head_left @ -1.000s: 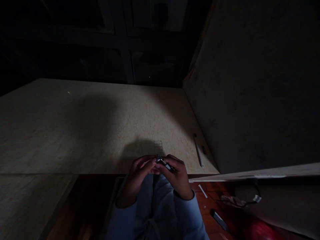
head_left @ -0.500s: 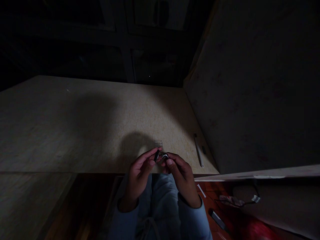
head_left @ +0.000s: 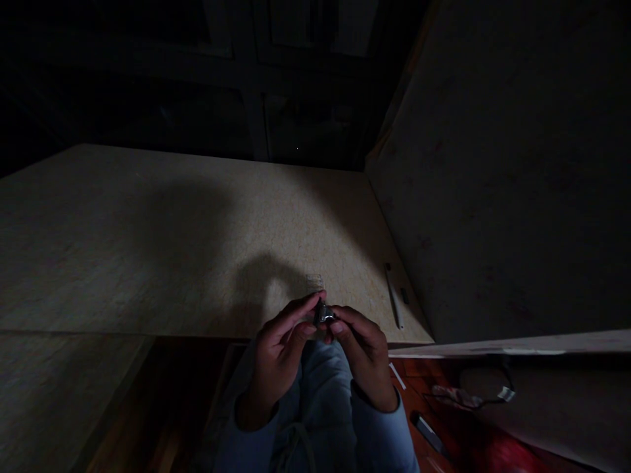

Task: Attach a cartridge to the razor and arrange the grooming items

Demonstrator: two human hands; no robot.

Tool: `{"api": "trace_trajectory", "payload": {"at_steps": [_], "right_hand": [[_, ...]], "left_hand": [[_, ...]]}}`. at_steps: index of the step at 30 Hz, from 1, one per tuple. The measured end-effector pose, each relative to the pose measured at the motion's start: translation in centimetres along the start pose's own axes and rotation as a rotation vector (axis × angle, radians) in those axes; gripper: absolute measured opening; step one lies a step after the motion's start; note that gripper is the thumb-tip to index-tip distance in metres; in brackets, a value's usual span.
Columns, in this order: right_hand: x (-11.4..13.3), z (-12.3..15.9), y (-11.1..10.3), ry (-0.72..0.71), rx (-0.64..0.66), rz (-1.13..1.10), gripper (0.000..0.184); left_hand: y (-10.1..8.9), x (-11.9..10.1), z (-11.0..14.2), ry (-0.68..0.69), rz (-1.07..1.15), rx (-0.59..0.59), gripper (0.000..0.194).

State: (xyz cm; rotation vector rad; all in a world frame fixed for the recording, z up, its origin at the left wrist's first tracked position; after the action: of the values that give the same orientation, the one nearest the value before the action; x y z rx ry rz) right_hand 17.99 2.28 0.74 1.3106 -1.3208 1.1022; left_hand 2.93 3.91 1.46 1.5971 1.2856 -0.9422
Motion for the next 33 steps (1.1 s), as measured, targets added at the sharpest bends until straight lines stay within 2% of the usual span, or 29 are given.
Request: {"api": "trace_trajectory", "payload": {"at_steps": [5, 12, 18, 26, 33], "right_hand": [[0.6, -0.1, -0.1, -0.070, 0.015, 0.041, 0.026], [1.3, -0.1, -0.1, -0.094, 0.031, 0.120, 0.027], [1.6, -0.3, -0.1, -0.102, 0.034, 0.130, 0.024], [1.2, -0.4, -0.7, -0.093, 0.048, 0.173, 0.023], [1.3, -0.2, -0.9, -0.093, 0.081, 0.197, 0.022]], "left_hand": [[0.0, -0.5, -0.1, 0.109, -0.055, 0.057, 0.031], [0.1, -0.5, -0.2, 0.191, -0.046, 0.066, 0.030], [0.1, -0.5, -0.3, 0.194, -0.045, 0.070, 0.028], [0.0, 0.4, -0.3, 0.178, -0.077, 0.112, 0.028], [0.1, 0.3, -0.3, 0.181, -0.034, 0.165, 0.030]]}}
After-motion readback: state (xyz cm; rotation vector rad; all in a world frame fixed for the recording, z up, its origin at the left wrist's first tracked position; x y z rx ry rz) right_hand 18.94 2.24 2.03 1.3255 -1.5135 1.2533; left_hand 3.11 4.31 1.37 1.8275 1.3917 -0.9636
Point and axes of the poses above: each hand's wrist, its own z-axis away from the middle knuckle, its own y-axis out of the palm, x = y × z, the point moved 4 cm from there along -z, towards the middle knuckle, and after that the axes turned 9 degrees about y, right-handed, at the moved point
